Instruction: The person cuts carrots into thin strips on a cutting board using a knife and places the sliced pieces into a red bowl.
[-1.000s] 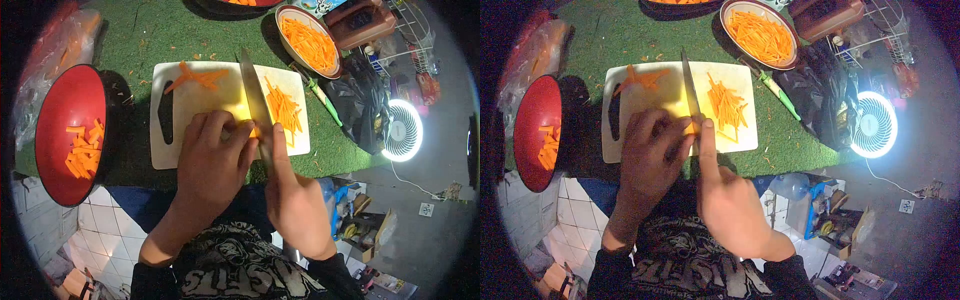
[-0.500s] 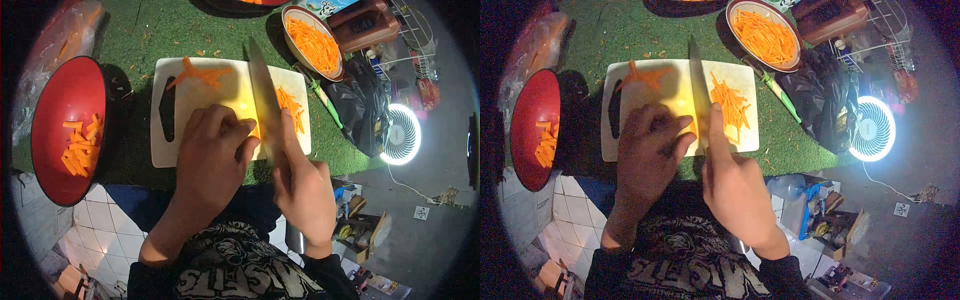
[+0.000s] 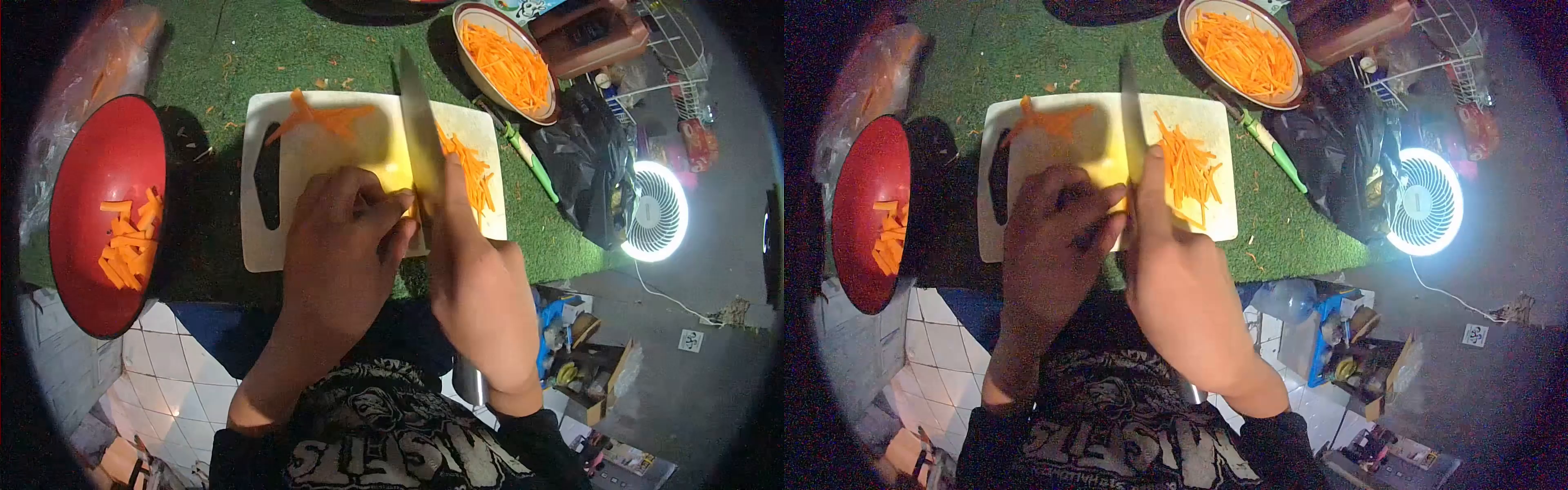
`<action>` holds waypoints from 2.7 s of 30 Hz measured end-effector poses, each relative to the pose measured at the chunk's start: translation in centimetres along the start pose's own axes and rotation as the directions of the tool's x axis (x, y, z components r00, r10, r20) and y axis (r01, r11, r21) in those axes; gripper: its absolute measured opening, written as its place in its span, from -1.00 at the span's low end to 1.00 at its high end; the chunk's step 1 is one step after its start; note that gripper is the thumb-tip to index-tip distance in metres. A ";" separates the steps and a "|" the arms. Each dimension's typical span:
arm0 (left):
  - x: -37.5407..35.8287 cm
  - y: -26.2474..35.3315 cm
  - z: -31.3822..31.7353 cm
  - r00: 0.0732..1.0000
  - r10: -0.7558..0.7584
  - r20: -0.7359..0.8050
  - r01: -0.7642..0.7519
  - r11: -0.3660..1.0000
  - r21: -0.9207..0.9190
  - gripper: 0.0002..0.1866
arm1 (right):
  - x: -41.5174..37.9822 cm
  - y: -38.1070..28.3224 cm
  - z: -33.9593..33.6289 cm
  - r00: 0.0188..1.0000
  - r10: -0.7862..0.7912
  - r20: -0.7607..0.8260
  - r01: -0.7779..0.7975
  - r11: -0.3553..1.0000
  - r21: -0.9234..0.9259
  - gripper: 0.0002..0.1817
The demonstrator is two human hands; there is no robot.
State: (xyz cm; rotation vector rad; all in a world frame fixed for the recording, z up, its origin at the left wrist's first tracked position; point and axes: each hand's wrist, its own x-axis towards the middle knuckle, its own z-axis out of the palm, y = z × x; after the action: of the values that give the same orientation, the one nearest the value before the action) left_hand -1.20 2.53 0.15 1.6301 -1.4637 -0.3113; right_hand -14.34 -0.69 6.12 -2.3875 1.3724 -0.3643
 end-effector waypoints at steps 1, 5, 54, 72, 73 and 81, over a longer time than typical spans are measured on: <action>0.0 -0.1 0.1 1.000 0.001 -0.014 -0.001 1.000 -0.019 -0.76 | -0.2 -0.2 -0.5 0.999 0.048 0.026 -0.047 0.999 -0.015 -0.22; -0.1 -0.3 0.3 1.000 -0.005 -0.012 0.005 0.999 -0.044 -0.78 | -1.4 -0.5 -1.2 0.985 0.135 0.109 -0.135 0.991 -0.015 -0.19; 3.1 2.4 2.0 0.926 0.334 0.179 -0.376 0.862 0.340 -0.54 | -3.3 4.0 -0.5 0.988 -0.054 -0.143 0.081 0.978 0.193 -0.56; 6.0 -2.7 -2.0 0.980 0.169 0.104 -0.197 0.877 0.437 -0.81 | -4.0 5.2 -1.5 0.986 0.033 0.161 -0.114 0.844 0.525 -0.30; 6.2 -2.7 -2.1 0.981 0.161 0.107 -0.192 0.879 0.437 -0.82 | -4.0 5.3 -1.8 0.988 0.044 0.151 -0.116 0.853 0.509 -0.30; 6.4 -1.4 -2.4 0.987 0.160 0.005 -0.153 0.935 0.321 -0.87 | -4.5 7.4 -2.4 0.999 0.015 0.046 -0.038 0.818 0.574 -0.37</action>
State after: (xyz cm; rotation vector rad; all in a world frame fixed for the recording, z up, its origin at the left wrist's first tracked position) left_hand 3.13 -2.27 2.86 1.7478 -1.6827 0.0390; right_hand -23.26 -0.63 4.92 -1.8566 1.0747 -0.6217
